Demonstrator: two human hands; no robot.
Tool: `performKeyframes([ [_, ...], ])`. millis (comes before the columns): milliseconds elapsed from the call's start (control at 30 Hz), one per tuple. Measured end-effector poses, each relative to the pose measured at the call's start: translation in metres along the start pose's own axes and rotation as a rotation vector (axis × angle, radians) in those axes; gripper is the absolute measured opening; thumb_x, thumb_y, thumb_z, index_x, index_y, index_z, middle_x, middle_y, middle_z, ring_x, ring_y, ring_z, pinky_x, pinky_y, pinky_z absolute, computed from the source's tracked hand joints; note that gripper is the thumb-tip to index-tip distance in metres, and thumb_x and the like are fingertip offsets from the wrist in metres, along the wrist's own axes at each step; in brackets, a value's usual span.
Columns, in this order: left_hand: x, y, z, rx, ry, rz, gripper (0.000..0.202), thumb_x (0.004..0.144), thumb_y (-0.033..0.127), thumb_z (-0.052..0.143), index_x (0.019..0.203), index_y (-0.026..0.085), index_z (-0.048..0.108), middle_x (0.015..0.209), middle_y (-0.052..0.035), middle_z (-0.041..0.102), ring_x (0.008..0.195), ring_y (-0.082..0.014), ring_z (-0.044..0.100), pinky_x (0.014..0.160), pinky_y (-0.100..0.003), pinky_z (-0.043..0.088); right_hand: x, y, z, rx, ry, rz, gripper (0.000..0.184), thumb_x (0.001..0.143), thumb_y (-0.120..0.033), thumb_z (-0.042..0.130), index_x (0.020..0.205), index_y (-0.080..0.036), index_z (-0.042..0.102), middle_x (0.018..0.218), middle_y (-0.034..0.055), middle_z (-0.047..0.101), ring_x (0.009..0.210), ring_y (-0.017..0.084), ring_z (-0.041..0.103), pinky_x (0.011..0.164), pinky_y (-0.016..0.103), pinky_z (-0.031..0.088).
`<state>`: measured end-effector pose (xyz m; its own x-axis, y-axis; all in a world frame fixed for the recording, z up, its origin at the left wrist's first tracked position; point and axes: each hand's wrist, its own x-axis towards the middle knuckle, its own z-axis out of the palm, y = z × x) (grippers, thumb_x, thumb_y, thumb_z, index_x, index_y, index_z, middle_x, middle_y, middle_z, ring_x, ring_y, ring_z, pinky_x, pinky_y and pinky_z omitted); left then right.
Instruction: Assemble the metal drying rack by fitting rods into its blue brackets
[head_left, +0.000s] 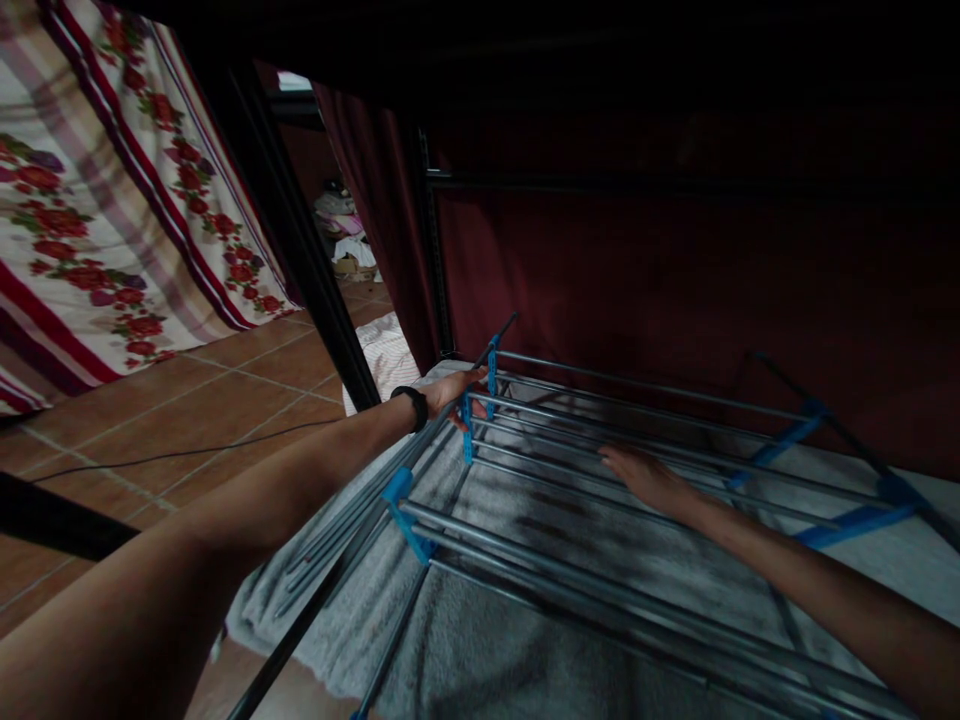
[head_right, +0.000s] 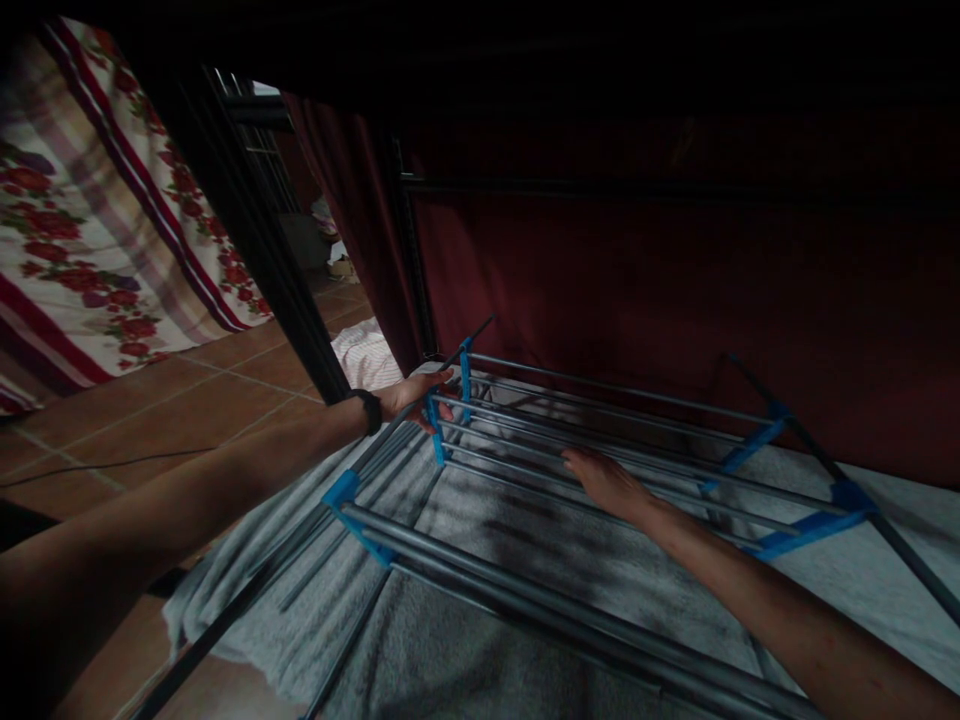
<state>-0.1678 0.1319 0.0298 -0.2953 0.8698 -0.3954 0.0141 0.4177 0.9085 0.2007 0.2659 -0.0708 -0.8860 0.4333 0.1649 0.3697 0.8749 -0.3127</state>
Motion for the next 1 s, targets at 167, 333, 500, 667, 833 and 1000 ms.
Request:
performKeyframes([
  [167,-0.002,0.0,0.001,0.014,-0.008,-0.002,0.051,0.092,0.064,0.055,0.108,0.018,0.069,0.089,-0.0116,0.075,0.071,-0.0251,0.071,0.061,-0.034,0.06,0.001,0.001,-0.001,0.037,-0.015,0.02,0.041,0.102,-0.036,0.034,0.118,-0.023,0.07,0.113,0.0115,0.075,0.103,0.027,0.071,0.092,0.043,0.057],
  [333,-0.005,0.003,0.002,0.024,-0.004,-0.012,0.049,0.095,0.061,0.051,0.11,0.018,0.068,0.081,-0.0115,0.075,0.071,-0.026,0.071,0.062,-0.035,0.06,0.003,0.002,-0.004,0.08,-0.038,0.05,0.045,0.101,-0.042,0.035,0.122,-0.02,0.069,0.118,0.0131,0.074,0.106,0.028,0.071,0.095,0.044,0.056],
  [500,-0.006,0.004,0.003,0.032,0.001,-0.031,0.054,0.092,0.066,0.053,0.11,0.017,0.068,0.072,-0.0109,0.072,0.069,-0.0286,0.071,0.061,-0.037,0.059,0.005,0.001,-0.004,0.092,-0.044,0.056,0.044,0.101,-0.041,0.036,0.117,-0.021,0.071,0.103,0.0107,0.076,0.093,0.026,0.072,0.086,0.041,0.057],
  [667,-0.01,0.005,0.004,0.033,0.012,-0.014,0.052,0.092,0.064,0.053,0.109,0.017,0.067,0.075,-0.0121,0.073,0.068,-0.0277,0.071,0.054,-0.033,0.057,0.007,0.001,-0.005,0.047,-0.051,-0.015,0.038,0.102,-0.035,0.037,0.114,-0.02,0.07,0.109,0.0115,0.075,0.097,0.026,0.071,0.088,0.041,0.057],
  [833,-0.016,0.008,0.006,0.011,0.028,-0.019,0.048,0.094,0.061,0.054,0.107,0.016,0.066,0.075,-0.0096,0.074,0.07,-0.0257,0.071,0.057,-0.03,0.056,0.002,-0.014,-0.013,-0.007,-0.002,0.031,0.035,0.102,-0.033,0.045,0.13,-0.021,0.063,0.13,0.0104,0.069,0.118,0.027,0.067,0.102,0.042,0.053],
  [1000,-0.009,0.008,0.0,0.046,0.012,-0.017,0.03,0.101,0.052,0.047,0.107,0.026,0.062,0.075,-0.0007,0.077,0.071,-0.0209,0.072,0.067,-0.035,0.058,-0.001,-0.035,-0.016,-0.167,-0.004,0.126,0.029,0.098,-0.024,0.055,0.125,-0.016,0.061,0.125,0.0137,0.069,0.112,0.029,0.068,0.096,0.039,0.053],
])
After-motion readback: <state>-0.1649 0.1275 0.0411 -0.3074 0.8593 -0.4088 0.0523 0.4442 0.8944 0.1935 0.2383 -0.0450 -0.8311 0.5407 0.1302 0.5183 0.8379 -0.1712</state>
